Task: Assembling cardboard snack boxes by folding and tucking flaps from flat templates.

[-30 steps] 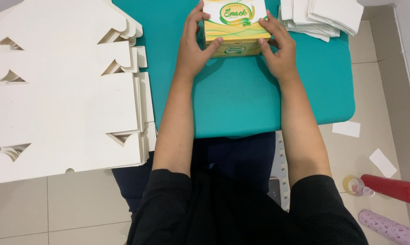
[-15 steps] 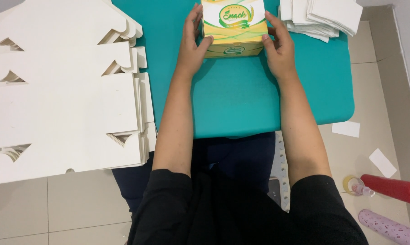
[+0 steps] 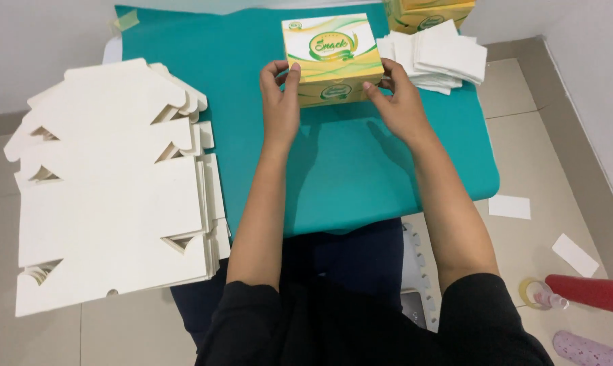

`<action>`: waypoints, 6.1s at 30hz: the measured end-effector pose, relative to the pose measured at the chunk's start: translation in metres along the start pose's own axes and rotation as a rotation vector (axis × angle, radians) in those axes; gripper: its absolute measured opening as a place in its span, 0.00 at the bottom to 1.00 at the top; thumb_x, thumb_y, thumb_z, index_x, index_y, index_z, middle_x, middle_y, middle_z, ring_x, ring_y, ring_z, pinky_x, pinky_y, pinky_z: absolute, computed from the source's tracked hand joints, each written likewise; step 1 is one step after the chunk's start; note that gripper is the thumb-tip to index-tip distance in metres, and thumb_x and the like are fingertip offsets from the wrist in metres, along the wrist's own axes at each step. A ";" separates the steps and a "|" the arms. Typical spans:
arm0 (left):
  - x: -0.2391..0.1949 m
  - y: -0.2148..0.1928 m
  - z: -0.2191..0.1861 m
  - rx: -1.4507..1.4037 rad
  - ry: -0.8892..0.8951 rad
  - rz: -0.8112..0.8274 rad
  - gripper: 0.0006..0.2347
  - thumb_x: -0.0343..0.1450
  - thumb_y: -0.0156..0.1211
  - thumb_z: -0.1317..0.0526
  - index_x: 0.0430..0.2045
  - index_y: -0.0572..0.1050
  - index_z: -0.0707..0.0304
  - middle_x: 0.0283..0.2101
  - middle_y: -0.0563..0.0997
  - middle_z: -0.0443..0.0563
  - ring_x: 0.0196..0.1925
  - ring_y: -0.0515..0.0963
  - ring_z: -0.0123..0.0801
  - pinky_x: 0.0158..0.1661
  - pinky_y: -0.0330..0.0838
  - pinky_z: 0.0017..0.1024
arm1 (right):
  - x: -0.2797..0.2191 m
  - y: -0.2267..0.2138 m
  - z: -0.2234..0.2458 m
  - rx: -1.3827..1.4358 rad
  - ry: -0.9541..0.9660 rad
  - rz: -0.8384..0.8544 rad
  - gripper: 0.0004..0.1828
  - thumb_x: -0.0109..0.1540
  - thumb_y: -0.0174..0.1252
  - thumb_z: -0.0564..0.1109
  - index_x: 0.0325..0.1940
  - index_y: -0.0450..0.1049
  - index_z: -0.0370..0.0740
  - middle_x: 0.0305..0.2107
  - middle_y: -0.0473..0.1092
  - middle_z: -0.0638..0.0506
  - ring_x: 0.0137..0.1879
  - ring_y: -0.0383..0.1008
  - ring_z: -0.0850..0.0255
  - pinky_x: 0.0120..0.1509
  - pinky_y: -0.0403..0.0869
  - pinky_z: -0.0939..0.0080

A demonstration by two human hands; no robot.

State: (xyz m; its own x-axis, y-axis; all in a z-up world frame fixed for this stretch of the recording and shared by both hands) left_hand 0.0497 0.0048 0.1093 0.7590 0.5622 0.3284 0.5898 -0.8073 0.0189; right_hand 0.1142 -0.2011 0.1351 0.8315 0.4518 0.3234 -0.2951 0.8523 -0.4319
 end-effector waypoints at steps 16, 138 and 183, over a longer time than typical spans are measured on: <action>0.096 0.211 -0.185 -0.055 0.591 0.387 0.19 0.77 0.41 0.53 0.61 0.56 0.61 0.62 0.65 0.53 0.59 0.72 0.37 0.58 0.68 0.29 | 0.088 -0.227 0.090 -0.015 -0.637 -0.379 0.24 0.63 0.40 0.20 0.62 0.54 0.28 0.53 0.61 0.31 0.61 0.64 0.44 0.68 0.66 0.51; -0.215 -0.024 0.017 1.104 0.255 0.710 0.40 0.63 0.62 0.46 0.67 0.48 0.60 0.72 0.46 0.54 0.73 0.39 0.47 0.67 0.27 0.53 | -0.189 0.133 0.046 -0.810 -0.318 -0.034 0.20 0.66 0.47 0.42 0.59 0.66 0.25 0.57 0.63 0.31 0.66 0.59 0.42 0.70 0.57 0.47; -0.269 -0.058 -0.109 0.376 0.789 0.489 0.08 0.70 0.57 0.59 0.41 0.77 0.53 0.45 0.79 0.46 0.52 0.77 0.41 0.53 0.72 0.46 | -0.189 0.047 0.099 -0.760 -0.529 0.102 0.12 0.60 0.57 0.40 0.48 0.76 0.45 0.39 0.74 0.56 0.47 0.74 0.56 0.50 0.70 0.55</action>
State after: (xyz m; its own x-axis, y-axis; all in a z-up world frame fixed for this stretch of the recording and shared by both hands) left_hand -0.2188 -0.1191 0.1230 0.6218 -0.2067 0.7554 0.4139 -0.7322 -0.5410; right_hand -0.1037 -0.2203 0.1370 0.4407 0.7354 0.5147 0.1879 0.4851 -0.8540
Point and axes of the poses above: each hand's wrist, its own x-axis towards the middle knuckle, its own y-axis out of the palm, z = x × y, the point moved 8 cm from there along x, towards the middle knuckle
